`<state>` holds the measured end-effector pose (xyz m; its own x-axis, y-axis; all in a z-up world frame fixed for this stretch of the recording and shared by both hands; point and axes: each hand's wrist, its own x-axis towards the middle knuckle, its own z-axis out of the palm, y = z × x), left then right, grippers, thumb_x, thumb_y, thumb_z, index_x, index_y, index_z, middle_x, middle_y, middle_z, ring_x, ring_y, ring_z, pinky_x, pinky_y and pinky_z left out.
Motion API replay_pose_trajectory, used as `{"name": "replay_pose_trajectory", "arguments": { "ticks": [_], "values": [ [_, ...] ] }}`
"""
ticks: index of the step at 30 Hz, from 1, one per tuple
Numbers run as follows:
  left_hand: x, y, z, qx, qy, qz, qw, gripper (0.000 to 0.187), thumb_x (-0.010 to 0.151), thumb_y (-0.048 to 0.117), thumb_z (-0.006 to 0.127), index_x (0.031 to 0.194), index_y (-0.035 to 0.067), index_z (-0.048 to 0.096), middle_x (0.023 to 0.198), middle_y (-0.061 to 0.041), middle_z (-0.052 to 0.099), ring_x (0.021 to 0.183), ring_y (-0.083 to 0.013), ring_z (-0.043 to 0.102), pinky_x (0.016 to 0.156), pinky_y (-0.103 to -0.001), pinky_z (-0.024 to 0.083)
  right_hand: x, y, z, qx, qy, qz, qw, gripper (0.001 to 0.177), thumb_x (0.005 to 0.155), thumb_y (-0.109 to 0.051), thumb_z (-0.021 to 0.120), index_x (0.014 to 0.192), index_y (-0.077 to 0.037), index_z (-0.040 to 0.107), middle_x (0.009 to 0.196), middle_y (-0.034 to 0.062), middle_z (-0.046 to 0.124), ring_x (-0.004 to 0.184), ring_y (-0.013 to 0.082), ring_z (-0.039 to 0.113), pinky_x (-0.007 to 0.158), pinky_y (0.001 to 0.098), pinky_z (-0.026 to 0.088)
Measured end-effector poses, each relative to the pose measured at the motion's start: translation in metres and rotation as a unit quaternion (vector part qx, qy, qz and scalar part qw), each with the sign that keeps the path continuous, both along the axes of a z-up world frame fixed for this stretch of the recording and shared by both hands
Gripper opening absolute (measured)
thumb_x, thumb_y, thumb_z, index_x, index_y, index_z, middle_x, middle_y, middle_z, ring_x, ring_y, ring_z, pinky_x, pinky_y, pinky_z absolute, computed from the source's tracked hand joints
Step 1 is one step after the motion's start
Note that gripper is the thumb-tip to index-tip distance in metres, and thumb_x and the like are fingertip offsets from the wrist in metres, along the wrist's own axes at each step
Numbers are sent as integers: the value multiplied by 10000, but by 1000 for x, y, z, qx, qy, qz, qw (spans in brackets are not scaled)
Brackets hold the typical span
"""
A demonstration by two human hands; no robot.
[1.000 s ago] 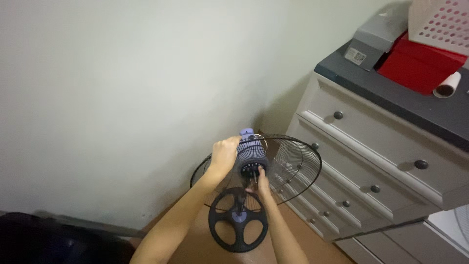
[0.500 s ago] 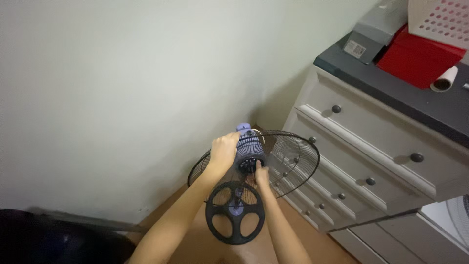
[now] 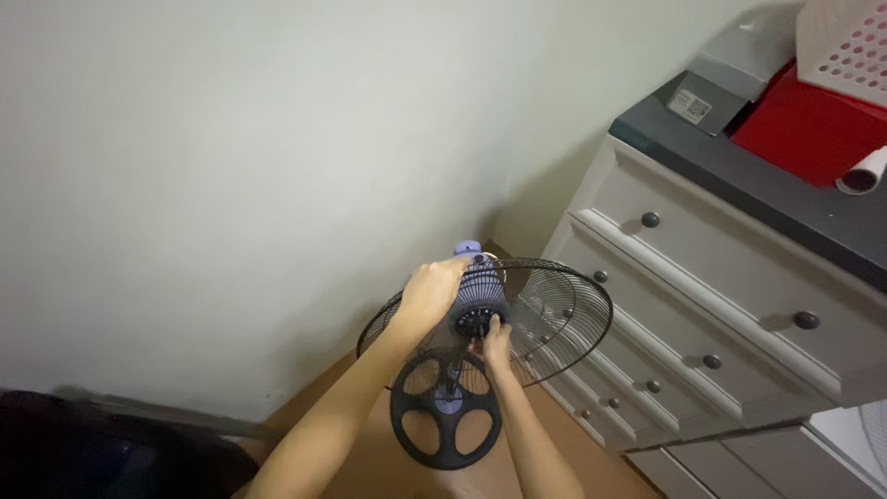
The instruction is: The person assembles a standing fan by attaching the fan blades, securing the front and rear wire cages, and tightening the central hub nut. The person repeatedly removes and reattaches components to ensure proper alignment and fit.
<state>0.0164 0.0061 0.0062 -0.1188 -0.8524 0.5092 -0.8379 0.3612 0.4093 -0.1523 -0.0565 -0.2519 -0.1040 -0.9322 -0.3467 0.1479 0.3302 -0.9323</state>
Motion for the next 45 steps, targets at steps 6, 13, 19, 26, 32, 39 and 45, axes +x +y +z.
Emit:
{"name": "replay_pose_trajectory", "arguments": {
  "ticks": [6, 13, 19, 26, 32, 39, 45],
  "values": [
    [-2, -3, -8, -48, 28, -9, 998, 268, 924, 85, 607, 1163, 58, 725, 1029, -199, 737, 850, -380, 719, 759, -475, 586, 1, -2, -3, 13, 34, -19, 999, 543, 1047, -482, 428, 1204, 38, 399, 842, 163, 619, 544, 238, 642, 441, 369, 548],
    [-2, -2, 1, -5, 28, 10, 1000, 249, 942, 102, 611, 1151, 94, 746, 994, -200, 738, 850, -371, 722, 766, -469, 581, 5, -9, -3, -23, -26, -16, 999, 607, 1056, -486, 472, 1244, 79, 355, 873, 213, 614, 550, 275, 631, 428, 380, 550],
    [8, 31, 31, -304, -58, 40, 950, 361, 889, 246, 626, 1158, 15, 692, 1116, -149, 738, 1017, -346, 727, 872, -477, 580, -10, -14, -8, 35, -41, 26, 998, 623, 1035, -455, 499, 1314, 82, 351, 894, 228, 677, 600, 309, 695, 447, 419, 603],
    [-37, 100, -105, -71, 29, -80, 994, 186, 1008, 186, 613, 1094, 59, 718, 952, -83, 746, 824, -223, 707, 702, -340, 583, -35, -14, -13, 57, -110, 72, 990, 579, 990, -464, 528, 1274, 24, 400, 828, 232, 676, 592, 340, 670, 490, 449, 556],
    [-70, 31, -248, 256, 450, 169, 839, 381, 1034, 349, 496, 1082, 22, 686, 921, -135, 753, 792, -271, 711, 710, -394, 564, -49, -19, -17, 139, 7, 139, 980, 579, 954, -569, 591, 996, 1, 682, 829, 109, 743, 652, 208, 672, 591, 330, 546],
    [-72, 3, -258, 225, 334, 187, 896, 457, 1051, 386, 448, 985, -8, 669, 850, -209, 742, 796, -387, 718, 731, -481, 544, -53, -29, -35, 119, 2, 169, 978, 553, 948, -534, 638, 894, 14, 694, 746, 104, 692, 600, 221, 634, 568, 342, 530],
    [-81, 6, -232, 155, 205, 245, 935, 456, 1058, 388, 467, 926, -2, 662, 888, -286, 695, 863, -503, 660, 759, -574, 513, -43, -34, -54, -14, 93, 171, 981, 606, 976, -499, 577, 786, 66, 690, 666, 145, 689, 575, 257, 671, 562, 382, 540]
  ]
}}
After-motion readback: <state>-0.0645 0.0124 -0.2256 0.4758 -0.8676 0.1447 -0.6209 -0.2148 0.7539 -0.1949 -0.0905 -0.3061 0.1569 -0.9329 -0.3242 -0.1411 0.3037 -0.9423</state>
